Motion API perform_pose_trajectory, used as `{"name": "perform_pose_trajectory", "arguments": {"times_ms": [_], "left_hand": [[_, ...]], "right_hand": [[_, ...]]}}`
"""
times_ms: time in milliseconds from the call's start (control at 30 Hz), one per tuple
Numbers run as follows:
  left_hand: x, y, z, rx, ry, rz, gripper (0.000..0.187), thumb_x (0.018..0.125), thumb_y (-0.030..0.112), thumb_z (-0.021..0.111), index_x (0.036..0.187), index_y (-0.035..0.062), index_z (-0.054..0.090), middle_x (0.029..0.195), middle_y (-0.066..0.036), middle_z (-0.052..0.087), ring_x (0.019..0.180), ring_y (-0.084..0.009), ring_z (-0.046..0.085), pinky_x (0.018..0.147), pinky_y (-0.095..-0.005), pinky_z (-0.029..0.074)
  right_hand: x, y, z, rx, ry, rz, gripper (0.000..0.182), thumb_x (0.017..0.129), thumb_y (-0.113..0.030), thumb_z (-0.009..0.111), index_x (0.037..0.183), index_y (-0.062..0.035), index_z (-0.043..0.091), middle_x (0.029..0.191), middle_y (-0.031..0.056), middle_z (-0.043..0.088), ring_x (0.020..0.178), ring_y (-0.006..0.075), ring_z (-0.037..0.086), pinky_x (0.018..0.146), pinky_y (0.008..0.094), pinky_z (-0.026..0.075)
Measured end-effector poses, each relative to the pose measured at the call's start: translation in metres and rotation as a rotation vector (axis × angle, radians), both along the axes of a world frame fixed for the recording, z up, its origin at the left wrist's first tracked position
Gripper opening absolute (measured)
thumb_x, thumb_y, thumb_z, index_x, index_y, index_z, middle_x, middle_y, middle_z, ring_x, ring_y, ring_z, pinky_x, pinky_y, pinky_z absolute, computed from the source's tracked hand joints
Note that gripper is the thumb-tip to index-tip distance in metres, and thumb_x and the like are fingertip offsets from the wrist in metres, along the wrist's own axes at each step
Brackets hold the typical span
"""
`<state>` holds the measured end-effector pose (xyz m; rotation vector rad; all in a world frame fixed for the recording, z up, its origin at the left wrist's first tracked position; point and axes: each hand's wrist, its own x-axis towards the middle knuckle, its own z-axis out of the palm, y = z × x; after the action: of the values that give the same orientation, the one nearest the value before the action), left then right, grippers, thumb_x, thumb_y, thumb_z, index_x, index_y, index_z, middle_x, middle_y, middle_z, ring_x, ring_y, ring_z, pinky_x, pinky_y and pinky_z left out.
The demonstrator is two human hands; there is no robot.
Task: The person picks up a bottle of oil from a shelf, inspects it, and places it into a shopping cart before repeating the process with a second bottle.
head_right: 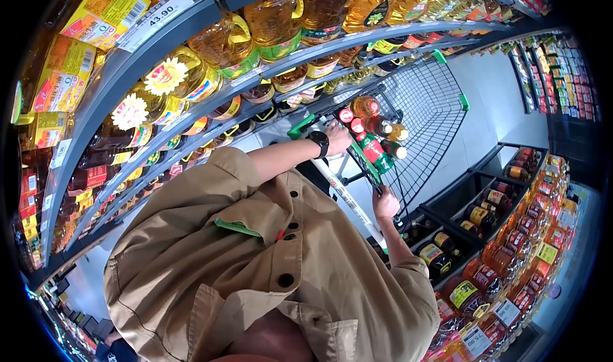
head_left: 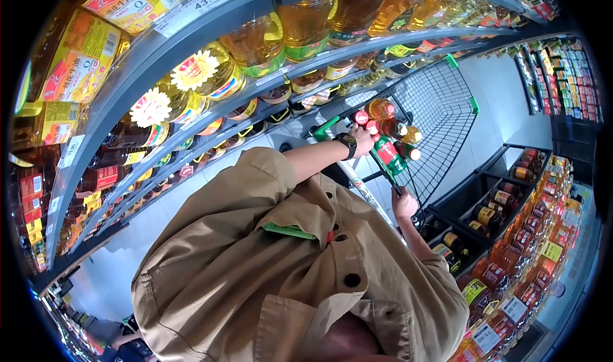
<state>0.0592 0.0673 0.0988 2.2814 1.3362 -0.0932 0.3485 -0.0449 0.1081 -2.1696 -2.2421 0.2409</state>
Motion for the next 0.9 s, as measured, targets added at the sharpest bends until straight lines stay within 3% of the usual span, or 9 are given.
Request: {"name": "perform_pose_trajectory", "arguments": {"times_ms": [33,167,300,433,467,700,900], "left_hand": [[0.001,0.0,-0.002,0.031,-0.026,0.01,0.032,0.079,0.039,0.073,0.091,0.0097,0.073,0.099,-0.016,0.065,0.099,-0.0348,0.064,0.091,-0.0552,0.038],[0.006,0.009,-0.011,-0.02,0.005,-0.063,0.034,0.076,0.042,0.075,0.093,0.0127,0.074,0.095,-0.016,0.067,0.102,-0.0406,0.061,0.088,-0.0578,0.042],[0.012,0.011,-0.005,0.01,0.015,-0.031,0.03,0.074,0.038,0.075,0.088,0.0115,0.072,0.093,-0.013,0.067,0.094,-0.0352,0.065,0.083,-0.0564,0.043],[0.019,0.019,-0.003,-0.057,0.012,-0.041,0.03,0.075,0.036,0.074,0.086,0.0088,0.07,0.086,-0.013,0.067,0.089,-0.0361,0.066,0.083,-0.0541,0.044],[0.02,0.021,-0.001,-0.079,-0.006,-0.033,0.03,0.075,0.035,0.074,0.086,0.0076,0.07,0.086,-0.015,0.067,0.09,-0.0364,0.065,0.083,-0.0551,0.044],[0.039,0.034,-0.004,-0.125,-0.018,0.024,0.031,0.077,0.035,0.074,0.095,0.0099,0.069,0.101,-0.015,0.063,0.103,-0.0373,0.06,0.089,-0.0558,0.042],[0.053,0.041,-0.014,-0.031,-0.042,0.106,0.036,0.075,0.036,0.075,0.094,0.0068,0.068,0.101,-0.017,0.064,0.107,-0.0372,0.06,0.092,-0.0564,0.042]], "right_hand": [[0.001,0.001,0.002,-0.022,-0.005,0.02,0.019,0.081,-0.033,0.071,0.089,-0.0163,0.068,0.078,0.0083,0.069,0.068,0.0338,0.066,0.06,0.0443,0.052],[0.01,0.006,-0.004,-0.096,-0.027,0.008,0.018,0.08,-0.032,0.071,0.088,-0.0162,0.067,0.079,0.0089,0.069,0.071,0.0338,0.067,0.062,0.0451,0.052],[0.016,0.012,-0.006,-0.039,-0.039,0.036,0.017,0.079,-0.033,0.071,0.088,-0.0186,0.066,0.076,0.0086,0.068,0.063,0.0346,0.066,0.055,0.0461,0.051],[0.025,0.02,-0.008,-0.005,-0.024,0.048,0.017,0.079,-0.032,0.072,0.086,-0.0173,0.067,0.074,0.007,0.068,0.062,0.0348,0.065,0.055,0.0459,0.051],[0.029,0.023,-0.01,-0.027,-0.011,0.046,0.021,0.085,-0.039,0.067,0.088,-0.0191,0.069,0.079,0.0076,0.07,0.067,0.035,0.067,0.058,0.046,0.052],[0.048,0.042,-0.01,-0.031,0.023,0.051,0.025,0.085,-0.041,0.066,0.088,-0.0169,0.07,0.075,0.0099,0.07,0.067,0.0351,0.067,0.059,0.046,0.051],[0.055,0.057,-0.005,-0.023,0.036,0.042,0.029,0.084,-0.045,0.067,0.086,-0.0161,0.072,0.074,0.0111,0.069,0.067,0.0356,0.067,0.059,0.046,0.052]]}}
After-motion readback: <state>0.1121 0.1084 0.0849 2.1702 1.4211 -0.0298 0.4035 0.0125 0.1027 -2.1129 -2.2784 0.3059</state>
